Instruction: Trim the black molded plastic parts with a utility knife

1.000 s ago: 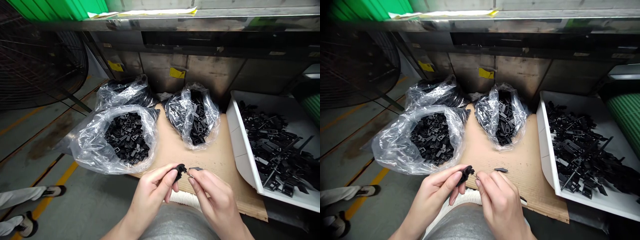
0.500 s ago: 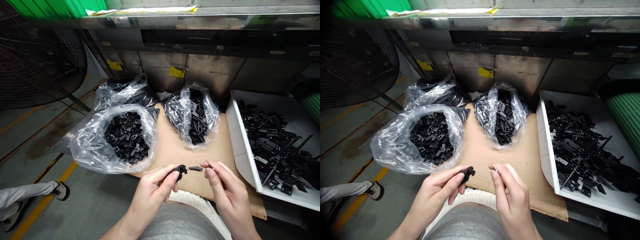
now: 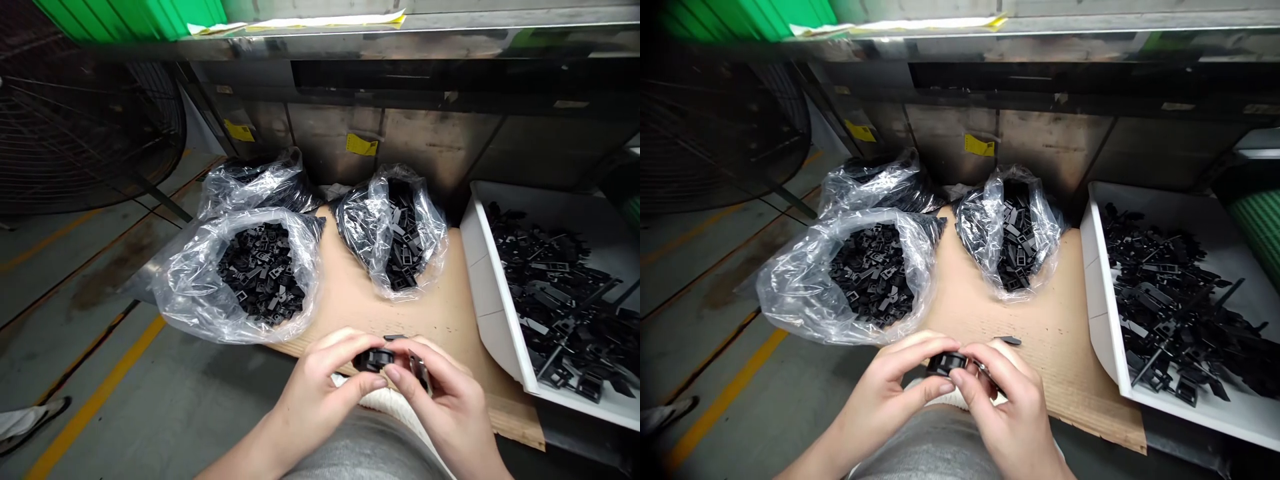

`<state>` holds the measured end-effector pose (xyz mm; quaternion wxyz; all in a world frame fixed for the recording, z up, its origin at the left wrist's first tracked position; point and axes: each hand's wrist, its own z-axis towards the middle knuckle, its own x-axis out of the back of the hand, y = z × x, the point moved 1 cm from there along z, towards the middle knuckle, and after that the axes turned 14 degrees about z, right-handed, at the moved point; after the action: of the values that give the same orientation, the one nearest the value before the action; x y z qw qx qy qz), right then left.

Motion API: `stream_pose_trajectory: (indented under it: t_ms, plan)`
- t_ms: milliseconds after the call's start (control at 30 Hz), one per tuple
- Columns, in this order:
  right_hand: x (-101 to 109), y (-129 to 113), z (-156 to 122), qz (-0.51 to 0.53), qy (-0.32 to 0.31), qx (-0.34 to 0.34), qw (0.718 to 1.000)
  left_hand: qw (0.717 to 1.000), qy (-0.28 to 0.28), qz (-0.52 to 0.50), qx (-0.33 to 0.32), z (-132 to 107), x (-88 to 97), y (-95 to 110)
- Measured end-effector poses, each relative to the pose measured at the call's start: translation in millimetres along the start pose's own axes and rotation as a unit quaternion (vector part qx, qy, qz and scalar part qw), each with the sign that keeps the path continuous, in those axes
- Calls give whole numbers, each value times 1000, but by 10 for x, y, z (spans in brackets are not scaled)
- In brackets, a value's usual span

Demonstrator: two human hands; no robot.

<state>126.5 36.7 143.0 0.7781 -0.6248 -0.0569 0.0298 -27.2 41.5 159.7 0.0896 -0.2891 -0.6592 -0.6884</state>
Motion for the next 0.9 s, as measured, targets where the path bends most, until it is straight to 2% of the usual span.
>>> stream_pose_trajectory:
  t_ms: [100, 300, 400, 500, 567, 733, 900]
  plan:
    - [-16, 7, -11, 30, 6, -26, 999, 1000, -8, -17, -10, -4, 14, 14]
    - [-28, -30, 38, 114, -9, -151, 982, 999, -17, -46, 15, 3, 39, 0]
    - [-40, -19, 99, 116, -22, -171, 978, 999, -13, -50, 12, 6, 56, -20]
    - [-14, 19, 136, 23, 42, -129, 991, 999, 12, -49, 8, 8, 97, -51]
    - [6, 35, 128, -46, 58, -90, 993, 999, 25, -47, 2, 9, 132, -74]
    - [-59, 12, 18, -100, -22, -14, 995, 998, 40, -41, -20, 16, 217, -135]
    - [-260, 28, -50, -132, -29, 96, 986, 998, 19, -46, -24, 21, 316, -232]
